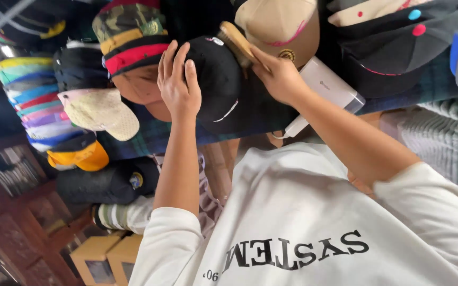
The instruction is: Cleaning and maintaining a collection of hats using a brush and a hairdryer before organizing them on a rack.
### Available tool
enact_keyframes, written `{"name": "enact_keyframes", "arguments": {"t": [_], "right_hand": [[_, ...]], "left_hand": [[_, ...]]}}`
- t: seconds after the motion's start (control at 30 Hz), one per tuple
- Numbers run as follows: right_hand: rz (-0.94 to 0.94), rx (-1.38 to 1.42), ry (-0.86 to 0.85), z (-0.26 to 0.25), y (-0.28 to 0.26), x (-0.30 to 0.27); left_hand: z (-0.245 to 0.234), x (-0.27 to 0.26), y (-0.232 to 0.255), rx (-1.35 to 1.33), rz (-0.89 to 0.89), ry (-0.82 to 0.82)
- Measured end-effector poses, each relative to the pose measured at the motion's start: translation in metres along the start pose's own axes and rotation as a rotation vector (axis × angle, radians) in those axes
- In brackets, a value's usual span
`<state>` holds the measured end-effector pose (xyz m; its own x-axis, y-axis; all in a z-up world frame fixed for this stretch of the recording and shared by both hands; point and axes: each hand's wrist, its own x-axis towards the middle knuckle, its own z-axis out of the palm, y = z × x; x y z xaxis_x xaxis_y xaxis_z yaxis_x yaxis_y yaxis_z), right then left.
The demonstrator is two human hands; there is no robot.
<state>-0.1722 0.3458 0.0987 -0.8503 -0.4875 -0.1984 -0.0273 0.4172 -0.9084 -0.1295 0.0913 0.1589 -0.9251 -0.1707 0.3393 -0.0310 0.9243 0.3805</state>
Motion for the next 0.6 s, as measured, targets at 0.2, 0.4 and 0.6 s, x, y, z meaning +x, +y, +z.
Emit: {"name": "enact_keyframes", "arguments": {"t": [0.2,0.4,0.6], "right_hand": [[0.358,0.374,-0.083,0.006,0.030,-0.137],[0.008,0.187,0.026,0.014,0.005,-0.006],[0.087,-0.129,-0.082,0.005,-0.012,0.097]], "left_hand": [[-0.001,-0.002,0.004,-0.064,-0.002,0.057],[0.005,-0.002,-0.003,-0.027,-0.017,0.078],[0.004,-0.007,-0.005,-0.045,-0.004,0.065]]}}
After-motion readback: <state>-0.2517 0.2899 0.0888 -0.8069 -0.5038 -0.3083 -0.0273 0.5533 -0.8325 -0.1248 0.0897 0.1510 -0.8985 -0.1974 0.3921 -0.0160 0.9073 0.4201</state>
